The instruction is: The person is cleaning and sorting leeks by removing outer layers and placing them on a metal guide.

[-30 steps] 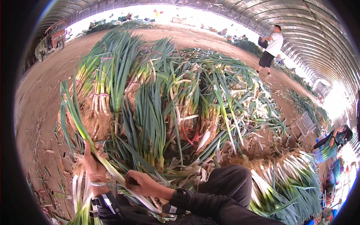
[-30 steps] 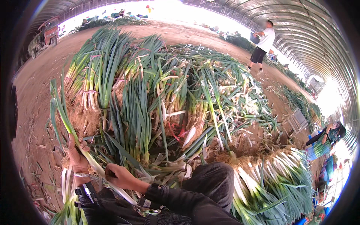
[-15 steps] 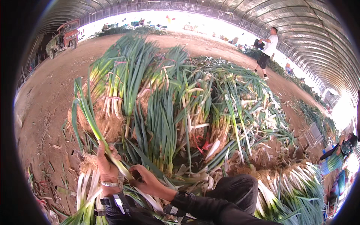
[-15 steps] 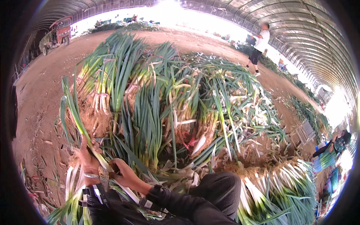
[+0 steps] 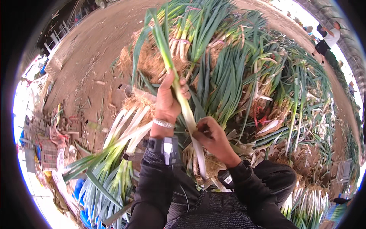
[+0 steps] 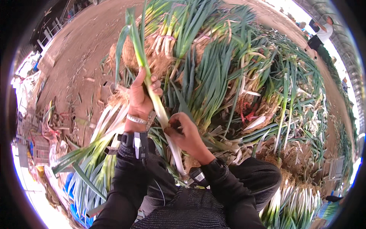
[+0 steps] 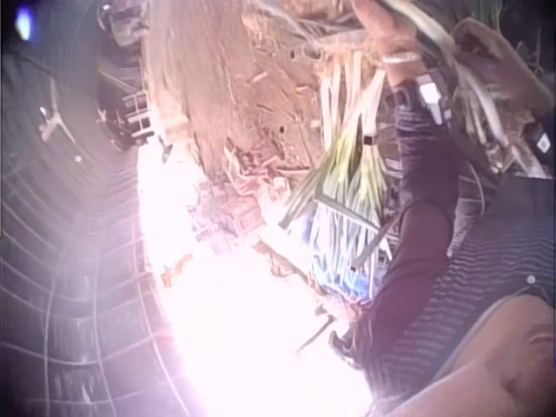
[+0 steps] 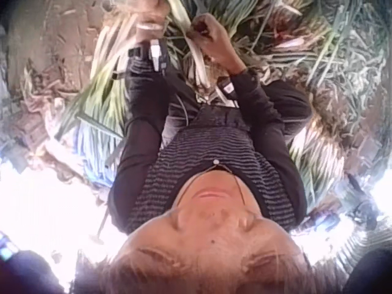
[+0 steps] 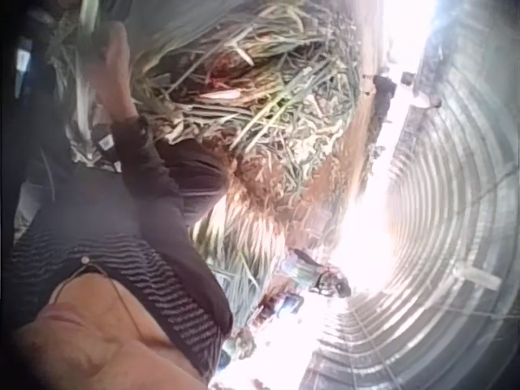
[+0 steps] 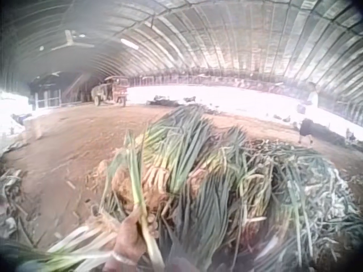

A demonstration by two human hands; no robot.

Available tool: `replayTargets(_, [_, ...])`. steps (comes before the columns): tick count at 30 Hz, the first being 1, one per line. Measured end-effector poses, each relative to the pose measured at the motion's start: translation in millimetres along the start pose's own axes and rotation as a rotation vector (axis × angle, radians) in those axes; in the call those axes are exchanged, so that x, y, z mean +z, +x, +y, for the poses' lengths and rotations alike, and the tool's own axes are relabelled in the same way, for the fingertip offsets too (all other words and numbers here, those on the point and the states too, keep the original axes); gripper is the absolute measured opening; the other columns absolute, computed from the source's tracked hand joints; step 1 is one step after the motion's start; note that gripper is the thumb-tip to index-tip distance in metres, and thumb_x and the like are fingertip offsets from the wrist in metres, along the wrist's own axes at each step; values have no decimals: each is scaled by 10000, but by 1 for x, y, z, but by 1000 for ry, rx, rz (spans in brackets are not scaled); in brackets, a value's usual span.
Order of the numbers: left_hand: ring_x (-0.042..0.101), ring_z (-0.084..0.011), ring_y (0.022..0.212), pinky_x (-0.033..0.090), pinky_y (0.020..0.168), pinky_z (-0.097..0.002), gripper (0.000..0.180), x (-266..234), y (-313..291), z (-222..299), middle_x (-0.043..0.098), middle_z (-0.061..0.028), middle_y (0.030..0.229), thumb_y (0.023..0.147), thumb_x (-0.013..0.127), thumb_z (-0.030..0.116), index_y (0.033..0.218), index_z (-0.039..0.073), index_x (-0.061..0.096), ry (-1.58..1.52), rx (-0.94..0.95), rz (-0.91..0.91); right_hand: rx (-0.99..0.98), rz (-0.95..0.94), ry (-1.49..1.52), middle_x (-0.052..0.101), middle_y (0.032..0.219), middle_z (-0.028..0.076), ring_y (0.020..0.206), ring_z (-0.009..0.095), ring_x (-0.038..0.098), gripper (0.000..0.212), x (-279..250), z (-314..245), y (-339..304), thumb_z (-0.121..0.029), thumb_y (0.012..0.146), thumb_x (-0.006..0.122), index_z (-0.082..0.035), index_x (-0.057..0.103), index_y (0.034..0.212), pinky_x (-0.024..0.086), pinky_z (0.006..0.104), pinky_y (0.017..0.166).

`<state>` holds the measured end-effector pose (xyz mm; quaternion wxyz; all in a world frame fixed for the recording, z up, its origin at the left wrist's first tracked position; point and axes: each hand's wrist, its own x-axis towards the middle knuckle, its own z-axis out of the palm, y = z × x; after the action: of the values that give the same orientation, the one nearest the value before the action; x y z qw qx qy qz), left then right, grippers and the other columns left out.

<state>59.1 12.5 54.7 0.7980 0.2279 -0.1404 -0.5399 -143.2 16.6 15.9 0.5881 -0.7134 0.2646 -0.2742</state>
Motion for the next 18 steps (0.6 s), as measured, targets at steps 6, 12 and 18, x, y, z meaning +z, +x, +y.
replayTargets(6, [434,-107,625,384,541,-240,292,5,-6,2,504,-22,796,971,583,394,1029,116,513,-26,-2,4,39,-14,87,546,935,18,875,101,546,363,1,-12,-1,-45,848,703,-37,517,1160,470,264,751])
replayTargets(12, [432,-100,622,383,543,-239,346,5,-7,1,507,-11,795,981,557,413,1099,89,523,-8,-17,-53,54,-76,268,569,977,-9,903,45,525,298,1,-18,10,-49,905,634,-20,514,1176,449,222,773])
replayTargets(18, [443,-102,621,385,543,-245,360,5,-6,2,521,-6,792,976,561,417,1124,91,529,34,-22,-49,149,-70,254,607,915,-5,859,55,560,214,0,-18,21,-39,887,622,18,577,1088,460,226,772])
